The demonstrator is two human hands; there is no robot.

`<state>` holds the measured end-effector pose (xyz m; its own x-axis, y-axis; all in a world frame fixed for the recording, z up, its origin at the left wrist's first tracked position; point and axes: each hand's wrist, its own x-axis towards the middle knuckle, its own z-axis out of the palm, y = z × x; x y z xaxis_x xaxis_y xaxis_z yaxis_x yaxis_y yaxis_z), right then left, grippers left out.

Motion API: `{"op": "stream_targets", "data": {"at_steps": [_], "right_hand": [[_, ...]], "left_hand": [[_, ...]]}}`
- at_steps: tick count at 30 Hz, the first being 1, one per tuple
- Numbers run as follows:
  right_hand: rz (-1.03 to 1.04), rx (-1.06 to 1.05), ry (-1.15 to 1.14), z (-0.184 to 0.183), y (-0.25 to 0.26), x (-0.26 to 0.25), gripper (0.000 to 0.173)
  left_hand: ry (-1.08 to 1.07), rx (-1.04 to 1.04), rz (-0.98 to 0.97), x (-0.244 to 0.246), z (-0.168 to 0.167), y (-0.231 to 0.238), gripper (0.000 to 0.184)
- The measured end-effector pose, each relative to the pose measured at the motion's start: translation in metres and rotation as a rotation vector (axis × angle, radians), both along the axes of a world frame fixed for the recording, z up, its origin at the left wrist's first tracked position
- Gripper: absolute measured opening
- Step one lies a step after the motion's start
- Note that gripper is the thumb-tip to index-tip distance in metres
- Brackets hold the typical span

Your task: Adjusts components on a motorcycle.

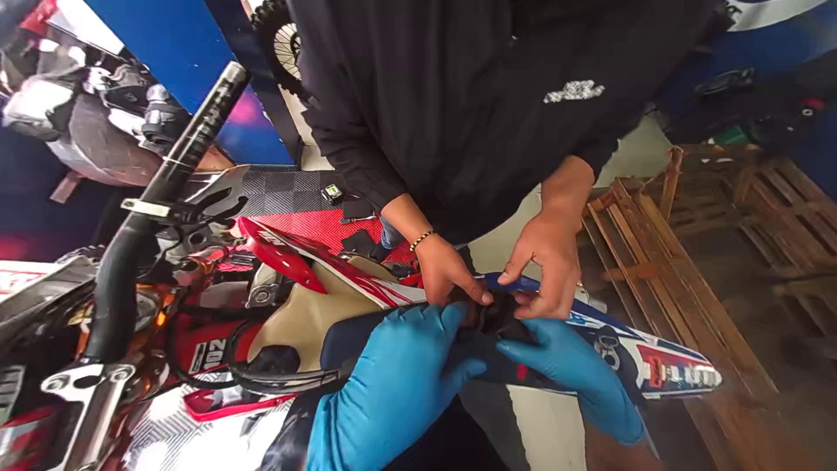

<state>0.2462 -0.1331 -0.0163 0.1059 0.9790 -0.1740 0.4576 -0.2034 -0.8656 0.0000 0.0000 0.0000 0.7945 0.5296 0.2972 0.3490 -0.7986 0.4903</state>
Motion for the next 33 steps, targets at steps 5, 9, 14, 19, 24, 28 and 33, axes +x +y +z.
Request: {"op": "stream_targets", "data": {"at_steps": [5,9,14,19,24,28,33], "right_hand": [[0.003,0.133,-0.314,0.012,-0.020,-0.016,0.027],[0.025,0.227,-0.526,0.018,-0.034,-0.021,0.027],[0.061,0.287,-0.681,0.022,-0.045,-0.018,0.030],[0.048,0.287,-0.772,0.018,-0.044,-0.014,0.032],[0.099,0.262,-0.732,0.016,-0.042,-0.006,0.030],[0.122,0.244,-0.665,0.015,-0.037,0.001,0.031],[0.111,0.230,-0.597,0.009,-0.032,0.011,0.032]], "left_hand": [[-0.059,-0.014,0.079,0.021,0.005,-0.023,0.027],[-0.062,0.029,0.110,0.036,0.018,-0.035,0.023],[-0.077,0.086,-0.006,0.047,0.031,-0.033,0.022],[-0.004,0.078,0.000,0.057,0.030,-0.029,0.021],[0.000,0.018,-0.002,0.059,0.025,-0.030,0.021],[0.014,-0.088,-0.009,0.057,0.022,-0.028,0.022],[0.004,-0.125,-0.024,0.064,0.015,-0.021,0.024]]}}
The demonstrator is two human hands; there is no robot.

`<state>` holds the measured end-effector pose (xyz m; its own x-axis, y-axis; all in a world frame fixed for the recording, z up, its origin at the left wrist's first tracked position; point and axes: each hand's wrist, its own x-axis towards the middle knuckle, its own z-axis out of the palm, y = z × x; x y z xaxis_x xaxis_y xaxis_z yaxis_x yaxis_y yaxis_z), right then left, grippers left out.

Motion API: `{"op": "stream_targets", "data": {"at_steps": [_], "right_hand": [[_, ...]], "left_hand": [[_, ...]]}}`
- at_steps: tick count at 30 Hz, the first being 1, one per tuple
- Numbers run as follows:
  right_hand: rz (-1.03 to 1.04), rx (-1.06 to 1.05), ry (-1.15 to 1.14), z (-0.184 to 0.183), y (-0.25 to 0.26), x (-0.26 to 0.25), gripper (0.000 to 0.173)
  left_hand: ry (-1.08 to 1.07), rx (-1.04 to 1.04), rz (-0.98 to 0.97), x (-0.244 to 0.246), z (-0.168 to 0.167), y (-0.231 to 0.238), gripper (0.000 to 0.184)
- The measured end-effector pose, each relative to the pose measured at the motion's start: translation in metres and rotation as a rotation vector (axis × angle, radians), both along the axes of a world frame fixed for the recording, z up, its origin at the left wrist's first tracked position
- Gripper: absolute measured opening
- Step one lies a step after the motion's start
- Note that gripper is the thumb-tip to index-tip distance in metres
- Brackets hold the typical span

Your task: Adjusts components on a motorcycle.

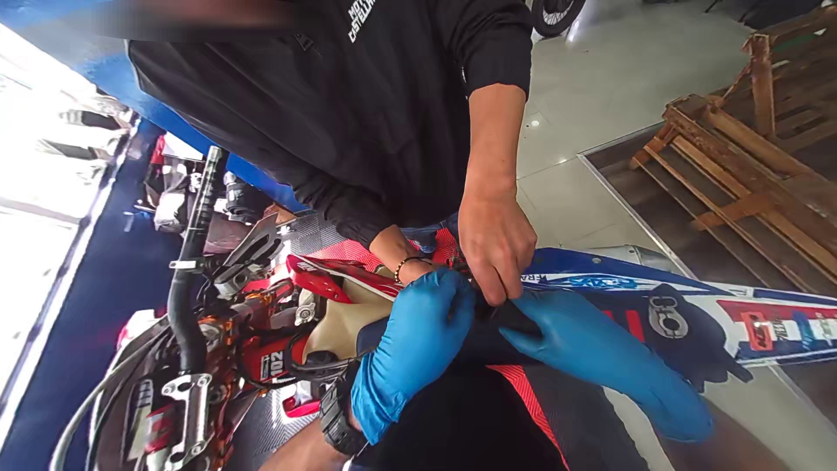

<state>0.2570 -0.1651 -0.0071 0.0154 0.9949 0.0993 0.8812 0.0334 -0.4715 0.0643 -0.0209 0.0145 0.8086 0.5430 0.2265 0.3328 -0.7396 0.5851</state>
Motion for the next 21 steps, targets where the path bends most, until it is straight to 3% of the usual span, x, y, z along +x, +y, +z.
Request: {"op": "stream_targets", "data": {"at_steps": [6,21], "right_hand": [[0.004,-0.029,0.057,-0.003,0.003,0.004,0.031],[-0.045,-0.003,0.025,-0.010,0.005,0.008,0.033]], "left_hand": [[-0.006,-0.032,-0.036,0.004,-0.004,0.003,0.020],[-0.078,0.208,0.141,-0.001,-0.019,-0.018,0.019]]}}
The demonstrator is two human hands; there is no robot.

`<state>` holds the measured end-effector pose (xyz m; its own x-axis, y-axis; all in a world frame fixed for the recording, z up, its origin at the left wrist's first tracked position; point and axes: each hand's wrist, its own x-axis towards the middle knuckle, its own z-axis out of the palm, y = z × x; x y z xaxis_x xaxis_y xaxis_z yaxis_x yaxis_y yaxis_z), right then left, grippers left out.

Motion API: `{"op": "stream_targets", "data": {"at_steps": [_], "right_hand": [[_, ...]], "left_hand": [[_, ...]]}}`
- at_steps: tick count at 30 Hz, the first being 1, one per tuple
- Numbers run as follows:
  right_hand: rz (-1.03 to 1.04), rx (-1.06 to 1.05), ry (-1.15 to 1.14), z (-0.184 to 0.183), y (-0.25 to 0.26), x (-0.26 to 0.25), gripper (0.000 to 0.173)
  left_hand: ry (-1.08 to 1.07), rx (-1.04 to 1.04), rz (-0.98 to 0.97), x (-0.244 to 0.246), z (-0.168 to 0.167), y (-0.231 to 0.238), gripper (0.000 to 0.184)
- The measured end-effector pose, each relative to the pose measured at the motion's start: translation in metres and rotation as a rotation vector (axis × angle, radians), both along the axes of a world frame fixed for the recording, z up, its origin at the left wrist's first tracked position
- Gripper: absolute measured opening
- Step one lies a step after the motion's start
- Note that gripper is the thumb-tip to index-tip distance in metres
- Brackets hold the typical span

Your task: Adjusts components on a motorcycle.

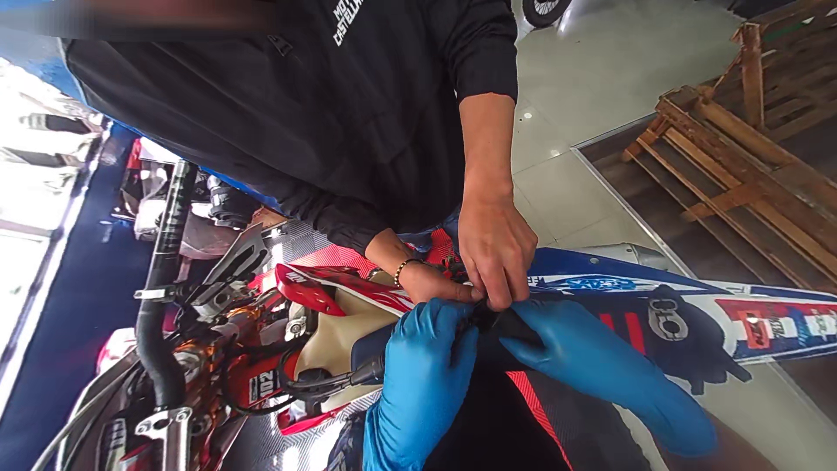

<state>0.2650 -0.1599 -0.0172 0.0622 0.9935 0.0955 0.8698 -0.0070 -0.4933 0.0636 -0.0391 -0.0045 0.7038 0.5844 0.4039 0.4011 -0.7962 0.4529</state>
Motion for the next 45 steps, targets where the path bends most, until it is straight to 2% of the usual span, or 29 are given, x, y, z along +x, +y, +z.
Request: {"op": "stream_targets", "data": {"at_steps": [6,11,16,21,23,26,27,28,29,31,32,33,35,37,38,41,45], "right_hand": [[-0.064,0.012,0.163,-0.005,-0.001,-0.005,0.031],[-0.176,0.071,0.252,-0.022,-0.003,-0.017,0.027],[-0.137,0.049,0.435,-0.045,-0.002,-0.012,0.026],[-0.088,-0.036,0.609,-0.059,0.007,-0.011,0.029],[-0.080,-0.070,0.675,-0.061,0.013,-0.017,0.031],[-0.095,-0.128,0.757,-0.051,0.028,-0.026,0.029],[-0.083,-0.149,0.792,-0.047,0.034,-0.028,0.026],[-0.073,-0.161,0.838,-0.046,0.037,-0.030,0.023],[-0.068,-0.172,0.891,-0.046,0.040,-0.032,0.020],[-0.075,-0.225,1.005,-0.044,0.042,-0.038,0.016],[-0.078,-0.240,1.030,-0.042,0.045,-0.041,0.015],[-0.094,-0.237,1.043,-0.041,0.048,-0.045,0.015],[-0.128,-0.193,1.053,-0.039,0.051,-0.054,0.020],[-0.180,-0.115,1.104,-0.038,0.056,-0.068,0.019],[-0.196,-0.090,1.115,-0.037,0.058,-0.073,0.020],[-0.247,-0.054,1.076,-0.035,0.063,-0.081,0.019],[-0.294,-0.028,1.006,-0.034,0.064,-0.086,0.019]], "left_hand": [[-0.083,0.074,0.015,0.003,-0.008,-0.009,0.019],[-0.114,0.090,0.066,0.006,-0.020,-0.016,0.020],[-0.085,0.122,0.090,0.003,-0.032,-0.021,0.023],[-0.004,0.219,0.150,-0.003,-0.045,-0.022,0.034],[-0.055,0.240,0.169,-0.008,-0.053,-0.023,0.035],[-0.228,0.181,0.089,-0.036,-0.053,-0.030,0.025],[-0.254,0.110,0.050,-0.049,-0.053,-0.034,0.019],[-0.247,-0.025,0.020,-0.058,-0.057,-0.036,0.022],[-0.209,-0.242,0.004,-0.062,-0.064,-0.037,0.034],[-0.148,-0.805,-0.063,-0.058,-0.078,-0.027,0.064],[-0.198,-1.034,-0.119,-0.050,-0.083,-0.021,0.078],[-0.315,-1.215,-0.198,-0.039,-0.084,-0.017,0.080],[-0.652,-1.459,-0.281,-0.013,-0.081,-0.013,0.054],[-0.905,-1.589,-0.222,0.008,-0.083,-0.013,0.025],[-1.002,-1.610,-0.228,0.014,-0.085,-0.013,0.017],[-1.190,-1.545,-0.228,0.025,-0.087,-0.016,0.020],[-1.253,-1.433,-0.193,0.031,-0.088,-0.019,0.025]]}}
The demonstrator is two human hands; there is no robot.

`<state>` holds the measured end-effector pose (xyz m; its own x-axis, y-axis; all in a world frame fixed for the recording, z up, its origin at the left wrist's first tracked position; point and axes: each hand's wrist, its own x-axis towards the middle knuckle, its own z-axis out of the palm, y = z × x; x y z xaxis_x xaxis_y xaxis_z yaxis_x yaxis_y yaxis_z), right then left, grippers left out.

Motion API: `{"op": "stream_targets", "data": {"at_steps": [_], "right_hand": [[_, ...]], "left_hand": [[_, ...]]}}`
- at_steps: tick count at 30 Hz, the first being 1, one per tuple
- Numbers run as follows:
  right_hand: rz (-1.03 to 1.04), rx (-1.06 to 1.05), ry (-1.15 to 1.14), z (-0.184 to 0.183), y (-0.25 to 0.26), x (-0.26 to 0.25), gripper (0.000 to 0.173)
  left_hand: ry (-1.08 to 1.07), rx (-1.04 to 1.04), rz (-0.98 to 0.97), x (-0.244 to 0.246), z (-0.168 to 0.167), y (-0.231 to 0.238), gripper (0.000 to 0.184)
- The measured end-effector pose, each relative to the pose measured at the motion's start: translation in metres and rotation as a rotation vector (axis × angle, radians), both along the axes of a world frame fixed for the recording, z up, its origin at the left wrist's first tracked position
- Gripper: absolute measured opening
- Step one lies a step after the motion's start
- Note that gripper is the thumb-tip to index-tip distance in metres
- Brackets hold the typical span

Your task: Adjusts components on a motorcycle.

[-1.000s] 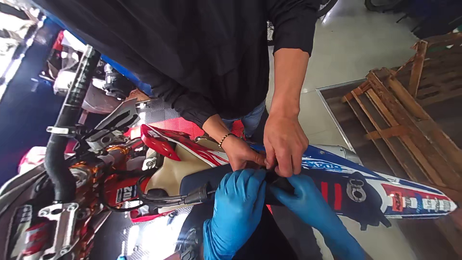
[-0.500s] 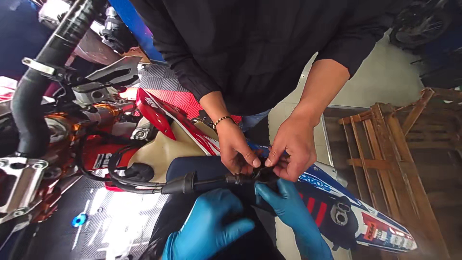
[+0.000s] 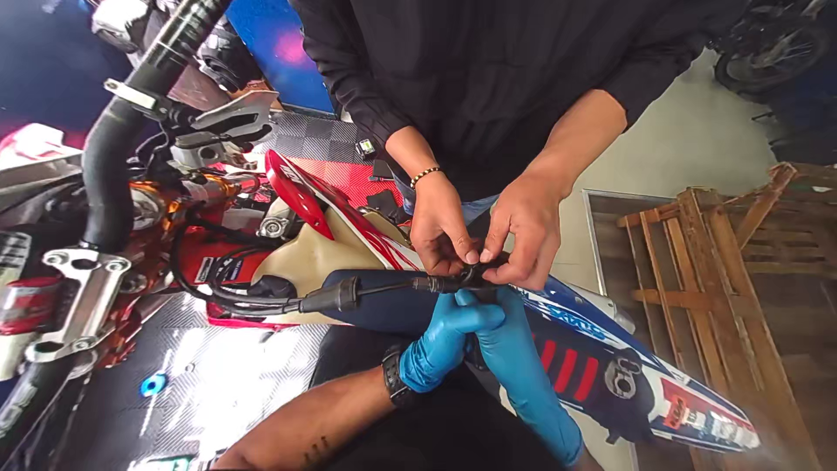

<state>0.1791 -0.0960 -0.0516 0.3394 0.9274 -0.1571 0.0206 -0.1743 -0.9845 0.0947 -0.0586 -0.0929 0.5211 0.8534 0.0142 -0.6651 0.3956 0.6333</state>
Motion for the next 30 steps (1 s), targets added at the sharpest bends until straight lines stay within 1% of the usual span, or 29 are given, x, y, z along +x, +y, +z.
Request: {"op": "stream_targets", "data": {"at_steps": [4,9,11,13,18,24,30], "right_hand": [[-0.019,-0.013,-0.083,0.005,0.006,-0.001,0.020],[-0.019,-0.039,-0.126,0.007,0.016,-0.003,0.023],[-0.020,-0.030,-0.131,0.007,0.019,-0.005,0.024],[-0.025,-0.033,-0.125,0.007,0.021,-0.007,0.024],[-0.058,-0.049,-0.120,0.004,0.026,-0.012,0.023],[-0.079,-0.023,-0.101,0.003,0.029,-0.014,0.021],[-0.003,-0.051,-0.185,0.009,0.027,-0.006,0.022]], "left_hand": [[0.025,-0.023,0.056,0.005,0.002,0.003,0.026],[0.089,-0.079,0.097,0.005,0.006,0.011,0.013],[0.100,-0.083,0.104,0.004,0.007,0.014,0.017],[0.113,-0.087,0.118,0.003,0.009,0.017,0.016],[0.103,-0.097,0.109,0.000,0.006,0.024,0.028],[0.112,-0.110,0.082,-0.002,0.008,0.029,0.024],[0.068,-0.127,0.112,0.003,0.010,0.023,0.022]]}}
